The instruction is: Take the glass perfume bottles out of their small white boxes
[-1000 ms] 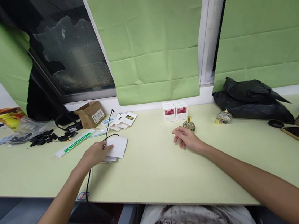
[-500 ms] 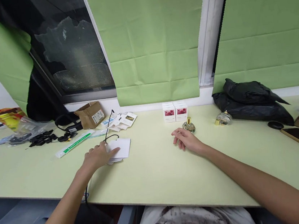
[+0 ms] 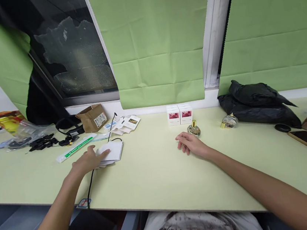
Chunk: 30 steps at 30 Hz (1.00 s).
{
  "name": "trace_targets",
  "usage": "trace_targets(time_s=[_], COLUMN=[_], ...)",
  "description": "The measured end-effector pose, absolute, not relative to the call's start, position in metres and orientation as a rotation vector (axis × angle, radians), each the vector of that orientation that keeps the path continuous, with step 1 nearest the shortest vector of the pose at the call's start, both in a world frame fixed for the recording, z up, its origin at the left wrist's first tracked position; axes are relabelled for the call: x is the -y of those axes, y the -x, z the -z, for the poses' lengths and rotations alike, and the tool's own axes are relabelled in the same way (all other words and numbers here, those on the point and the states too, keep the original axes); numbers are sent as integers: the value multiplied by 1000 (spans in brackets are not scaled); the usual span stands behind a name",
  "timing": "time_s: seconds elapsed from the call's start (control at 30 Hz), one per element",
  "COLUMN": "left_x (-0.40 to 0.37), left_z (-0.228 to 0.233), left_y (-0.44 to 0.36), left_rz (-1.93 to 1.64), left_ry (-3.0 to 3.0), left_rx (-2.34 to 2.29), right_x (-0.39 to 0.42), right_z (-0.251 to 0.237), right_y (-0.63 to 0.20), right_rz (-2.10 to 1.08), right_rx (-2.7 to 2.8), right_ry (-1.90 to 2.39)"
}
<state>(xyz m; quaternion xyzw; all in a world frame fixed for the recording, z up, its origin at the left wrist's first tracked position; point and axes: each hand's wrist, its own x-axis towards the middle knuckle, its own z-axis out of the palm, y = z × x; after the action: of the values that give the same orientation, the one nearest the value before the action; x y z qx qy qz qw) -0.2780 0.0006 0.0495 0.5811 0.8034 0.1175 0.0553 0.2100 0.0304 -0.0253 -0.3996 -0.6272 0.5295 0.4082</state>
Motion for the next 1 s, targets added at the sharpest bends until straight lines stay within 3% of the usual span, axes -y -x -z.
trace_targets(time_s=[0.17, 0.3, 0.37, 0.5, 0.6, 0.7, 0.83, 1.0], left_x=[9, 18, 19, 14, 1, -14, -26, -26], left_z=[-62, -68, -67, -58, -47, -30, -4, 9], left_y=[252, 209, 180, 109, 56, 19, -2, -6], left_rz=[-227, -435, -607, -871, -829, -798, -840, -914], left_ry=[-1555, -1788, -2034, -2394, -2363, -2349, -2254, -2130], left_rx=[-2626, -2701, -2579, -1856, -1480, -1276, -1176, -1160], right_x=[-29, -20, -15, -16, -29, -43, -56, -46], right_z=[23, 14, 5, -16, -24, -18, 1, 2], right_y=[-212, -212, -215, -232, -249, -262, -266, -250], right_rz=[-1340, -1197, -901, -94, 209, 195, -151, -293], right_rx=[1614, 1739, 1859, 1845, 1622, 1566, 1672, 1793], right_ry=[1019, 1023, 1036, 1037, 1109, 1214, 1309, 1161])
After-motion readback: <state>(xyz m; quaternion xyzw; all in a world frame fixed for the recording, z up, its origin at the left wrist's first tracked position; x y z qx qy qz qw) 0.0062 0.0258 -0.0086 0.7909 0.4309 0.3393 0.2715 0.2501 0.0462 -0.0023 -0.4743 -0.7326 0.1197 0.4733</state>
